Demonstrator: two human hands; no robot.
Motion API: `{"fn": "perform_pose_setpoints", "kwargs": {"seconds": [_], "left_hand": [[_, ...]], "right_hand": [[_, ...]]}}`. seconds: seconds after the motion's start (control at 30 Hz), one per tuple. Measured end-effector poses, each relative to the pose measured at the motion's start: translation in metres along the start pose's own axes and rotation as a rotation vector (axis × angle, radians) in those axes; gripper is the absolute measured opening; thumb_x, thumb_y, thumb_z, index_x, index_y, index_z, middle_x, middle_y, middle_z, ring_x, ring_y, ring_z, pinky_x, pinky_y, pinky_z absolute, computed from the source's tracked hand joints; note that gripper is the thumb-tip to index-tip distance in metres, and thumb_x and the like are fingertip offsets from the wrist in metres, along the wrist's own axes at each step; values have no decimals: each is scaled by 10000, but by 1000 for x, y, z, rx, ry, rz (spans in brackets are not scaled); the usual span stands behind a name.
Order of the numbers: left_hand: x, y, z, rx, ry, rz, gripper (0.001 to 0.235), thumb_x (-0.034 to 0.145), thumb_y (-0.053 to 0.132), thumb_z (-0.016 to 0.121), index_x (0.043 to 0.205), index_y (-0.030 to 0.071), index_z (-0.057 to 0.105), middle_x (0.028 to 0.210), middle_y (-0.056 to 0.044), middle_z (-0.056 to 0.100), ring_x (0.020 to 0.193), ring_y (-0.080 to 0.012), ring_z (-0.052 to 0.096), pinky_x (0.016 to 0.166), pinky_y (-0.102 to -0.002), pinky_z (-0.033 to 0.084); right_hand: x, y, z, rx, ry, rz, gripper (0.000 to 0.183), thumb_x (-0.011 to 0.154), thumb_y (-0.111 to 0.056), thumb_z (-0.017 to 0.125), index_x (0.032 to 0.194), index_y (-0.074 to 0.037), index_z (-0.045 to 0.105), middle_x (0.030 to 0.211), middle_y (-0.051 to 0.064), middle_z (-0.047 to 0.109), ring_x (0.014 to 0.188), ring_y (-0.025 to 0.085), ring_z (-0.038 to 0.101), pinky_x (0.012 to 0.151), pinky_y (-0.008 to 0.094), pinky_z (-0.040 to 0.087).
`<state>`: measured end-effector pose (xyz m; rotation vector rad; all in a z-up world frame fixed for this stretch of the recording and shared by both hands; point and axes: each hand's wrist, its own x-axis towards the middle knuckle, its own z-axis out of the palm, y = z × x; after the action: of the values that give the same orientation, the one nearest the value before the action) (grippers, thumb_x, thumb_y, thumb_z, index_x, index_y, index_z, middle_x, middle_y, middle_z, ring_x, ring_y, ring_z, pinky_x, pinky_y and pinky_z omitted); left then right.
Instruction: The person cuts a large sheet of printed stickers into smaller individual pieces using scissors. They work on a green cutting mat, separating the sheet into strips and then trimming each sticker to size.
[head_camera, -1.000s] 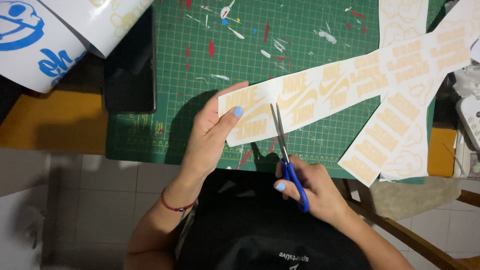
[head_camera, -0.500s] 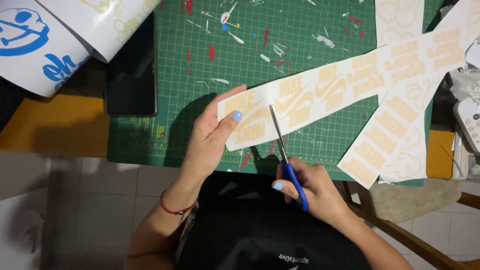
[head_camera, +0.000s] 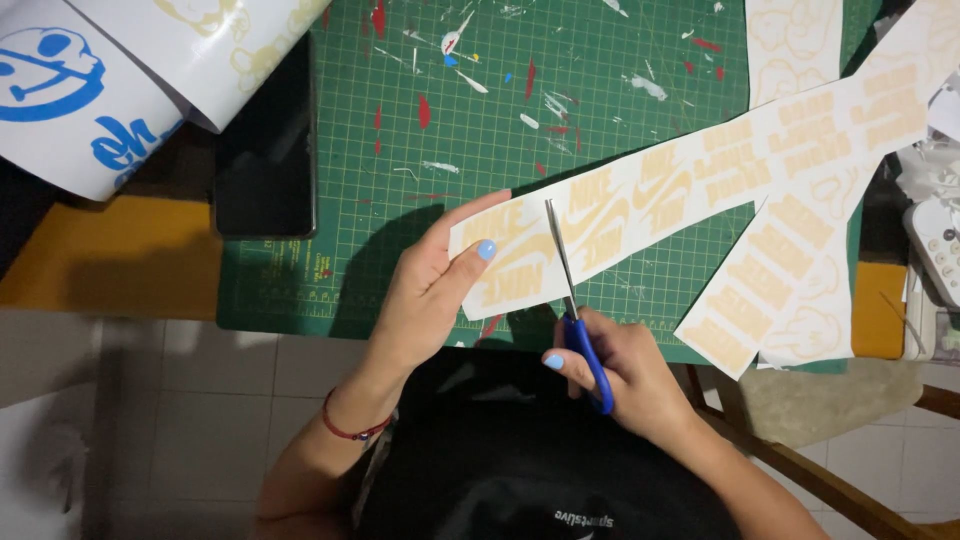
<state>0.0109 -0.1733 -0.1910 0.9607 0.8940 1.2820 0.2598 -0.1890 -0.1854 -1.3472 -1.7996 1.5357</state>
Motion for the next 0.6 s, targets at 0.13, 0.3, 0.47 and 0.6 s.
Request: {"fn": "perform_pose_setpoints", "kwargs": {"seconds": [0.13,0.3,0.47,0.6], "left_hand": [[0,-4,-3,36,-9,3,474,1104,58,545,1575,2,556,1469,-290,672,1346,-301,631,1125,-535,552],[-2,-4,-4,35,-16,-12,475,1099,57,554,1572,12,567,1454,-287,685,1304,-281,646,1099,-525,569],[-1,-4,-4,8,-13,-32,487,1094,61,556,1579,20,562,1451,-296,684,1265,-278,663,1075,-512,587],[-1,-5,-19,25,12,-46,519,1074,33,536,1593,19,541,1423,-283,690,1226,-259,649,1047,-490,601]], "right_hand": [[3,-14,-3,-7,-8,52,239,939,-313,805,897,-83,755,485,88,734,457,213,677,547,331,560],[10,-21,-3,-9,-7,51,268,939,-345,805,880,-90,746,492,84,739,466,198,669,547,326,552],[11,-8,-2,-37,17,53,288,942,-336,814,836,-82,728,450,79,699,439,211,671,536,318,544],[10,-8,-5,-32,-17,96,274,926,-336,823,884,-73,754,481,98,732,455,218,674,548,327,551]]}}
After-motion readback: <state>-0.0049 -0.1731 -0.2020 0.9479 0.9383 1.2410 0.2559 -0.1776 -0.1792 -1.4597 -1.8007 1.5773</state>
